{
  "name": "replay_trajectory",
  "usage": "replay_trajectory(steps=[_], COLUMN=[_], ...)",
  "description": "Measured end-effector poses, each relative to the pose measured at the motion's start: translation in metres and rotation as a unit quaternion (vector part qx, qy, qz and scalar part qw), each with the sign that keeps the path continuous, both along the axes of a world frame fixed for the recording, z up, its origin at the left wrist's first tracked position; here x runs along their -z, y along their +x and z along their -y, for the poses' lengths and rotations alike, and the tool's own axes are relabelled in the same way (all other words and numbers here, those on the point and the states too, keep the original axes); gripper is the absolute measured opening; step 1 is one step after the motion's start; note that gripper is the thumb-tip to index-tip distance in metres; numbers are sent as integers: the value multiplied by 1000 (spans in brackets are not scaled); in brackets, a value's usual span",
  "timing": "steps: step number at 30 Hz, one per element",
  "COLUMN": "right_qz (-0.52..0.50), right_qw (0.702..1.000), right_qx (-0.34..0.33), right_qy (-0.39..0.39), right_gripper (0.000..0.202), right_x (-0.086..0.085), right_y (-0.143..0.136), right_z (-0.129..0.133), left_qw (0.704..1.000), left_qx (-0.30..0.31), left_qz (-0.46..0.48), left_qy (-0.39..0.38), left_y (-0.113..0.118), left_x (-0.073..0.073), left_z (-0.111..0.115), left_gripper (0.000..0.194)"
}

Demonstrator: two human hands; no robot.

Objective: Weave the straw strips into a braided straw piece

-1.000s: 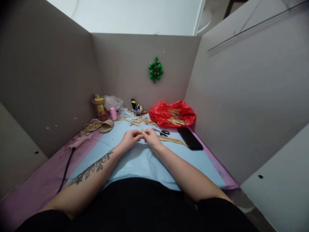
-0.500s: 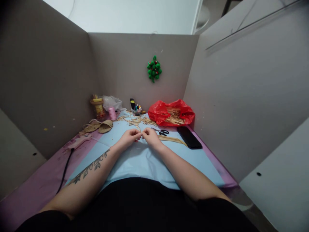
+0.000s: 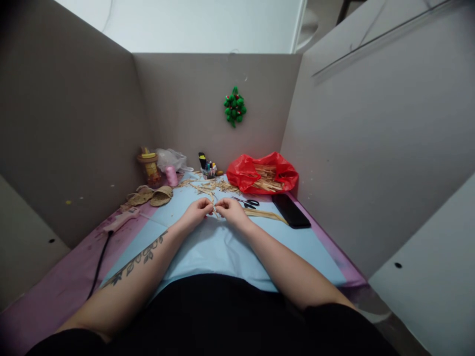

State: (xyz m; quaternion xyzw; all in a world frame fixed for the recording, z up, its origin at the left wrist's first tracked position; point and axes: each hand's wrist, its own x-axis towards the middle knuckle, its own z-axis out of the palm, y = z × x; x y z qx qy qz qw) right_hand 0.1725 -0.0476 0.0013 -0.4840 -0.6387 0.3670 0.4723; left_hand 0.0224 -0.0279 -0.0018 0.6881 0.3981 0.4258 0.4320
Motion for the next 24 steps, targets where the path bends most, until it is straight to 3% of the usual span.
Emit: replay_trajectory(steps=[3,7,10,12,15,17,19,21,24], right_qz=[38,59,128,203,337,415,447,417,276], right_qw=[999,998,990,969,913,872,854,868,927], right_qx=[31,21,40,55,55,55,56,52,28], right_qy=[2,-24,49,127,223,253,262,264,252], right_gripper=[9,14,14,15,20,23,25,24,22], right_x=[-4,-7,-3,2,10,14,16,14,8], right_y=[4,0,-10,-16,-23,-26,-27,-27,-21], right_z=[1,10,19,23,24,23,22,23,25], left_qw=[1000,998,988,972,951,949,952,956,964], left_qx=[-11,-44,-35,-18,-11,-23,-37,-39,-16], left_qz=[1,26,105,161,200,207,210,209,203], left_qy=[4,-21,-104,-170,-234,-236,-219,-200,-174], left_y=[0,4,6,7,6,6,6,6,5], left_x=[3,5,2,-1,-3,-2,0,2,1], left_z=[-4,-2,3,5,5,3,1,-1,-1], left_gripper=[13,12,13,14,14,13,14,15,16])
